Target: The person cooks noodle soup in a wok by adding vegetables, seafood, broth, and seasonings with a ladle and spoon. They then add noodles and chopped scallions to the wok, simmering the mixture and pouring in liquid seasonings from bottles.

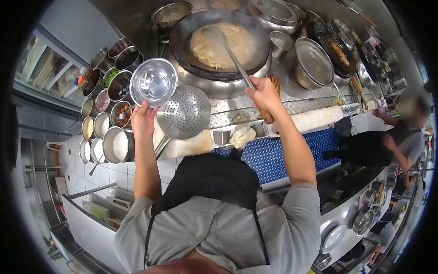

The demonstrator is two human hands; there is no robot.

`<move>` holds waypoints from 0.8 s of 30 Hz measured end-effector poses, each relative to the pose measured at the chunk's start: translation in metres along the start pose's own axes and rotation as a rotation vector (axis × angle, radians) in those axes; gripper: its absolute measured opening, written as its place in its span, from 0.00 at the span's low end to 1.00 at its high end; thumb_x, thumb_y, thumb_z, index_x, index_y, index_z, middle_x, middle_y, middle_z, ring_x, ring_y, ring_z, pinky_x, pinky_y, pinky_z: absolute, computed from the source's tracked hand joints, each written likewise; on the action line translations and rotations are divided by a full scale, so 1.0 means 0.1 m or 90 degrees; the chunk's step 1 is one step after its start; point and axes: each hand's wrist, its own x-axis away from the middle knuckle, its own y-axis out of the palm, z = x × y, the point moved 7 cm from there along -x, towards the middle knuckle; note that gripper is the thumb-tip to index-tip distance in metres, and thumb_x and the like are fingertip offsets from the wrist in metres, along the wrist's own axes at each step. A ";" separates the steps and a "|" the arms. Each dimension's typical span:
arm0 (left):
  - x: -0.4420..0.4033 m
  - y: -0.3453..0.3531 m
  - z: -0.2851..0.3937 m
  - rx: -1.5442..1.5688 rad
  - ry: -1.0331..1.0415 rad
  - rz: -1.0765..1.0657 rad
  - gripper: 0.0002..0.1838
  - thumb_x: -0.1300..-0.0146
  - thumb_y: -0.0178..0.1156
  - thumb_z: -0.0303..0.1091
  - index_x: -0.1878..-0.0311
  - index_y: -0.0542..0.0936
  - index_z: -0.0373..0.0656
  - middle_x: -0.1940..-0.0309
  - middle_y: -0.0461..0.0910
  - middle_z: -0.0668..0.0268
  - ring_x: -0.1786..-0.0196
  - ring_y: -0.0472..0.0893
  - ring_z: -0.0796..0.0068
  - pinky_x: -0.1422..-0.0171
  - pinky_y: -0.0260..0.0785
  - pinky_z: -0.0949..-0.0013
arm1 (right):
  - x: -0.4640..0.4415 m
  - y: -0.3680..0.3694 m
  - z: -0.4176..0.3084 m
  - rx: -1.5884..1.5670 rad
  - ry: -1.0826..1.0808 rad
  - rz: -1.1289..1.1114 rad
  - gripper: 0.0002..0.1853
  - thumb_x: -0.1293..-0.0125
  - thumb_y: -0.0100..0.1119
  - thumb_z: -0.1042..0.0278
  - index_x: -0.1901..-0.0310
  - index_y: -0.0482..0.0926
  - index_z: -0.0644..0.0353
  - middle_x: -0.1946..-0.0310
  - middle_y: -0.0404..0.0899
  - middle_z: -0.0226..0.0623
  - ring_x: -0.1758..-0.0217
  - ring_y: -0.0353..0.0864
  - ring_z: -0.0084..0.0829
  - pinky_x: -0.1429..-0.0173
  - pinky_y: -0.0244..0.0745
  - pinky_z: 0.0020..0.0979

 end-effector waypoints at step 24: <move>0.03 0.07 -0.18 0.004 -0.008 -0.027 0.11 0.30 0.60 0.27 0.48 0.77 0.34 0.55 0.83 0.57 0.56 0.86 0.64 0.52 0.83 0.63 | 0.53 -0.43 -0.06 0.222 -0.072 0.111 0.30 0.39 0.64 0.73 0.33 0.73 0.65 0.75 0.79 0.44 0.81 0.75 0.27 0.72 0.70 0.32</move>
